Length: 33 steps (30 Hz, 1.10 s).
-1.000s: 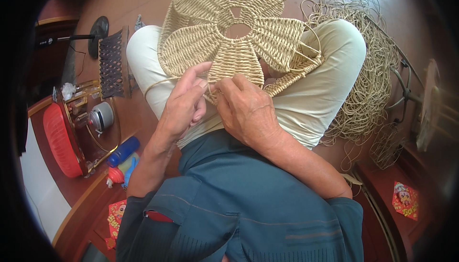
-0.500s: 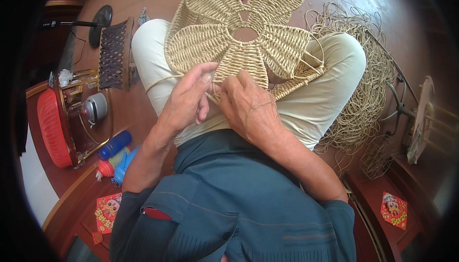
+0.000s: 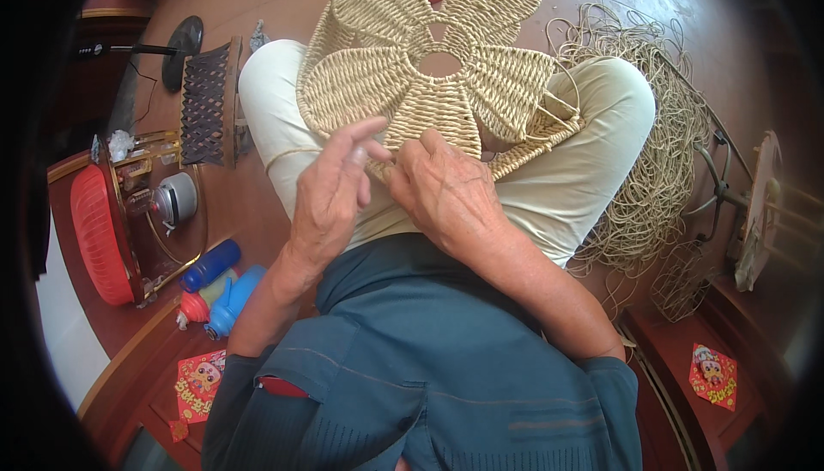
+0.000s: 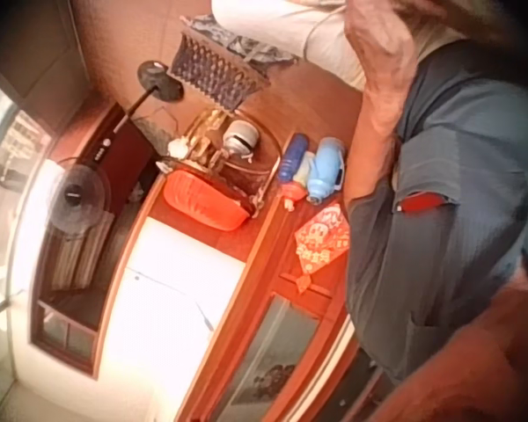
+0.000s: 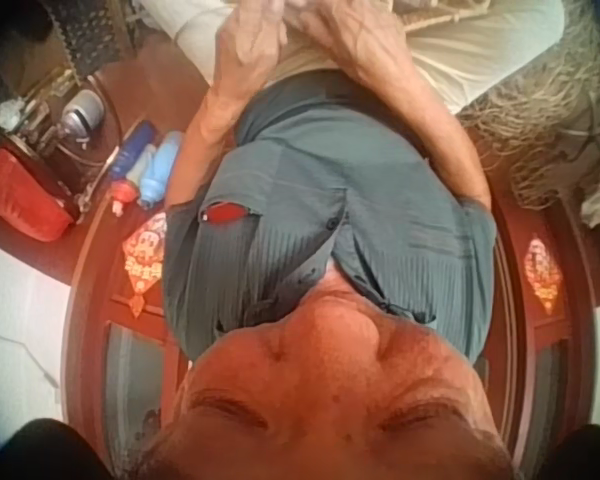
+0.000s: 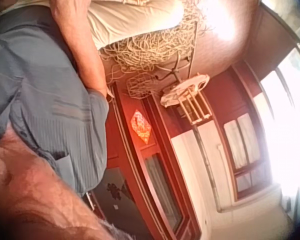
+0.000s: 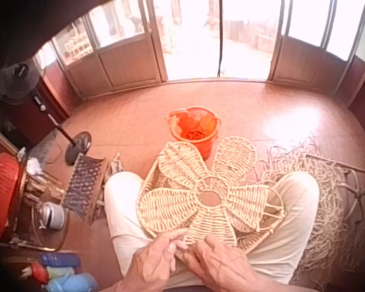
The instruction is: The recorder is weaving the edge of a flower-shaped straw or wicker basket base while sitting on the floor.
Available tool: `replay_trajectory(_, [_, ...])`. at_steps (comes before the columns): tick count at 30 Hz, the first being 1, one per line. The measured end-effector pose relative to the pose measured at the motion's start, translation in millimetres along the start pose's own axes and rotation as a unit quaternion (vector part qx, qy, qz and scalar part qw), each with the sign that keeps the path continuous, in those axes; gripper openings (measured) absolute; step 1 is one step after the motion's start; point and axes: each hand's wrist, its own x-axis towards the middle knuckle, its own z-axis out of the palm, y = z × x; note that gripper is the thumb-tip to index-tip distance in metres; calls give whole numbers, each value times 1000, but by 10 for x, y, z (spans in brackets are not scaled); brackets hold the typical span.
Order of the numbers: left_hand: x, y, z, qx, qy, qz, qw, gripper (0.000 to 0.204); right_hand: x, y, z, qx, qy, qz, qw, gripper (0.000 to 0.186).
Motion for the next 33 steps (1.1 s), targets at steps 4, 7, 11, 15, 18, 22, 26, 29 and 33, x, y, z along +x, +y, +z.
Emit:
replay_trajectory(4, [-36, 27, 46, -72, -66, -55, 994, 42, 14, 36, -99, 35, -6, -5, 999, 35])
replay_trajectory(7, [-46, -45, 21, -170, -109, -18, 979, 43, 25, 91, -204, 218, -47, 65, 973, 46])
replay_trajectory(11, [-22, -243, -305, -201, -175, -9, 964, 46, 66, 155, -265, 314, -57, 165, 933, 44])
replay_trajectory(15, [-60, -428, -988, -328, -7, -70, 942, 39, 21, 96, -147, 256, 41, 119, 958, 37])
replay_trajectory(18, [-70, -585, -1423, -340, 72, -82, 934, 34, 9, 2, 17, 166, 98, 53, 980, 33])
replay_trajectory(22, [-37, -733, -2059, -331, 221, -67, 915, 33, 9, -78, 125, 58, 87, 60, 993, 30])
replay_trajectory(26, [116, -707, -2495, -352, 306, -51, 883, 37, 36, -108, 167, 20, 102, 69, 992, 29])
replay_trajectory(29, [203, -523, -2270, -53, 356, -15, 933, 47, 68, -123, 236, 6, 139, 53, 989, 25])
replay_trajectory(33, [-29, -132, -1250, 229, 229, 34, 945, 47, 82, -106, 333, -9, 167, 42, 985, 22])
